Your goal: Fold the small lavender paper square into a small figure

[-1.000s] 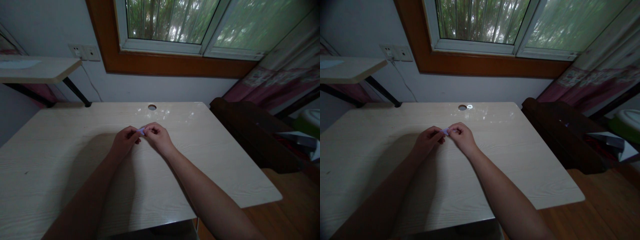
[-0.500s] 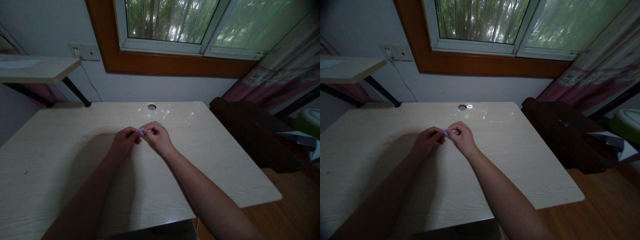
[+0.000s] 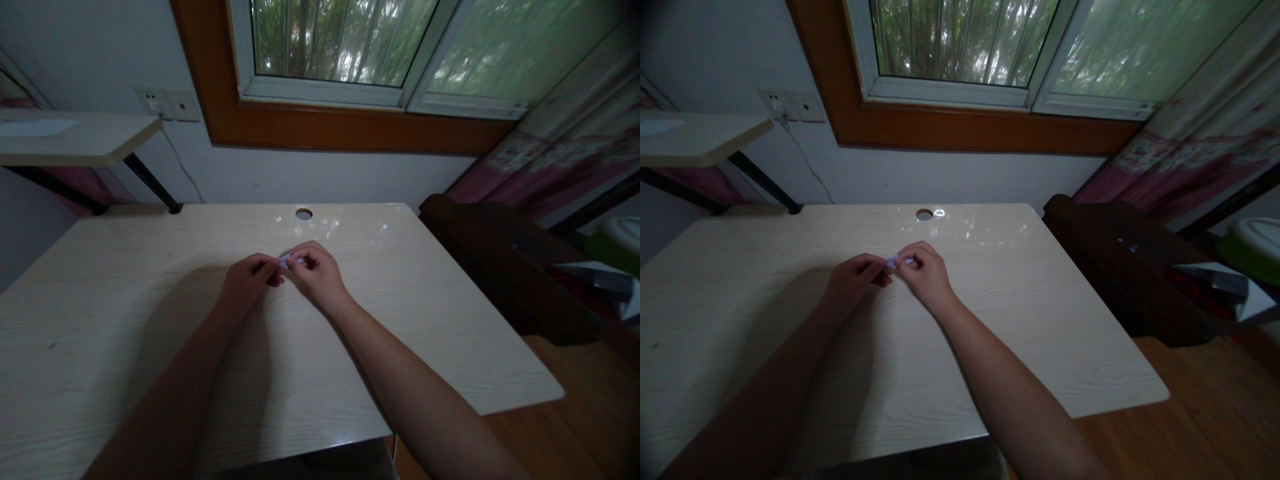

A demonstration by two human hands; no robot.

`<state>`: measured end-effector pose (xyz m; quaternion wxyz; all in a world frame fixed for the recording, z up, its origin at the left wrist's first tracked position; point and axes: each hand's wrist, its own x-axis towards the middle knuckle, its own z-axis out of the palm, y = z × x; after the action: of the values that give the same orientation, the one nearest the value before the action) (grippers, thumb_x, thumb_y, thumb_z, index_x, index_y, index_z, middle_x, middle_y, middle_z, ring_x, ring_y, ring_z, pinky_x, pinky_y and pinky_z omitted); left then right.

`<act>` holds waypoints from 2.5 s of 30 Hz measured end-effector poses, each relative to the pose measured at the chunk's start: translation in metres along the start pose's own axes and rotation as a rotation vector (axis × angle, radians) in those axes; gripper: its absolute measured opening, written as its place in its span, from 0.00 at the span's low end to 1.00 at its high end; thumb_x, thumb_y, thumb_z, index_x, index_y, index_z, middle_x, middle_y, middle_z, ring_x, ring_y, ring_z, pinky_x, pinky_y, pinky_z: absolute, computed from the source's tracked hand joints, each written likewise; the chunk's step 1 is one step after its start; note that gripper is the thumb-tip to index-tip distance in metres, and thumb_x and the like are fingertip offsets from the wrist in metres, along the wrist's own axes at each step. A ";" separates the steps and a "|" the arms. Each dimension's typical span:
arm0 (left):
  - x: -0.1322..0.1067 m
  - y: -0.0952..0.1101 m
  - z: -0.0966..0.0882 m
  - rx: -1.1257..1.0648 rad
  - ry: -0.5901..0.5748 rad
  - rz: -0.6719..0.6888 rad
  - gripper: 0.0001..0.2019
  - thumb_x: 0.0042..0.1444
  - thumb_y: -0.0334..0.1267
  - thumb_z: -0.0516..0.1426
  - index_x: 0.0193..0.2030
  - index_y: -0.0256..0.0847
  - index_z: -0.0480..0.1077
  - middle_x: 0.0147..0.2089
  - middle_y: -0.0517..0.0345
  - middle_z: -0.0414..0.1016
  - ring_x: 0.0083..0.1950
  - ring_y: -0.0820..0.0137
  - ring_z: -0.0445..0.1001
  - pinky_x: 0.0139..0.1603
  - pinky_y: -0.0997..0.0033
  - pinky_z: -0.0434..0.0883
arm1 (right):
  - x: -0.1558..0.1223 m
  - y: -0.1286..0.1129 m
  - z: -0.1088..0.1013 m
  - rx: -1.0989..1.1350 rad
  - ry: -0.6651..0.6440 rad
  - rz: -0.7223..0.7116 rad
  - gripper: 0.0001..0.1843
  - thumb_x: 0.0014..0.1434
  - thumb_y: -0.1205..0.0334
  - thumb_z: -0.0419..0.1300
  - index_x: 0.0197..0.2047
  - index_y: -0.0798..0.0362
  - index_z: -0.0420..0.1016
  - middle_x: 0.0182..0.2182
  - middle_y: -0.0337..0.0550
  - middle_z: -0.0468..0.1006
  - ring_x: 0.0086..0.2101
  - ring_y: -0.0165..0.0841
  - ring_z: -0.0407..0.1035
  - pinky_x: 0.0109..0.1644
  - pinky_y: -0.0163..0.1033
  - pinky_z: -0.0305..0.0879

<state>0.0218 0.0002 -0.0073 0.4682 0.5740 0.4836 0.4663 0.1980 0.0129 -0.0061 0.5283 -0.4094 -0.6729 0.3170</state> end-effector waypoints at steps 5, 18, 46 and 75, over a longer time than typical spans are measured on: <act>-0.001 0.002 0.001 0.013 0.024 0.002 0.13 0.57 0.47 0.59 0.34 0.38 0.76 0.30 0.55 0.80 0.29 0.69 0.78 0.33 0.70 0.78 | 0.000 -0.002 0.000 -0.011 -0.008 0.004 0.04 0.58 0.60 0.63 0.31 0.49 0.77 0.36 0.44 0.76 0.38 0.35 0.70 0.41 0.41 0.66; -0.002 0.008 0.001 0.006 0.044 0.021 0.12 0.57 0.45 0.59 0.33 0.38 0.75 0.29 0.56 0.79 0.29 0.71 0.77 0.34 0.71 0.77 | 0.001 0.002 0.007 0.463 -0.016 0.349 0.12 0.55 0.53 0.65 0.37 0.50 0.70 0.30 0.37 0.76 0.30 0.30 0.71 0.39 0.40 0.69; -0.003 0.008 -0.001 -0.152 -0.209 -0.117 0.13 0.56 0.45 0.59 0.29 0.37 0.74 0.28 0.56 0.76 0.28 0.72 0.73 0.31 0.74 0.70 | 0.002 0.009 0.009 0.582 -0.069 0.299 0.23 0.47 0.60 0.71 0.46 0.46 0.72 0.30 0.34 0.77 0.31 0.29 0.72 0.42 0.39 0.69; -0.004 0.005 0.003 0.124 -0.195 -0.055 0.15 0.57 0.48 0.59 0.28 0.38 0.73 0.25 0.58 0.75 0.27 0.71 0.73 0.32 0.73 0.71 | 0.002 0.014 0.010 0.579 -0.057 0.328 0.19 0.47 0.62 0.70 0.41 0.50 0.70 0.28 0.34 0.77 0.27 0.27 0.71 0.35 0.35 0.67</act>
<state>0.0251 -0.0049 -0.0032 0.4894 0.6311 0.4789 0.3644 0.1909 0.0211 -0.0201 0.5457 -0.3359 -0.4945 0.5872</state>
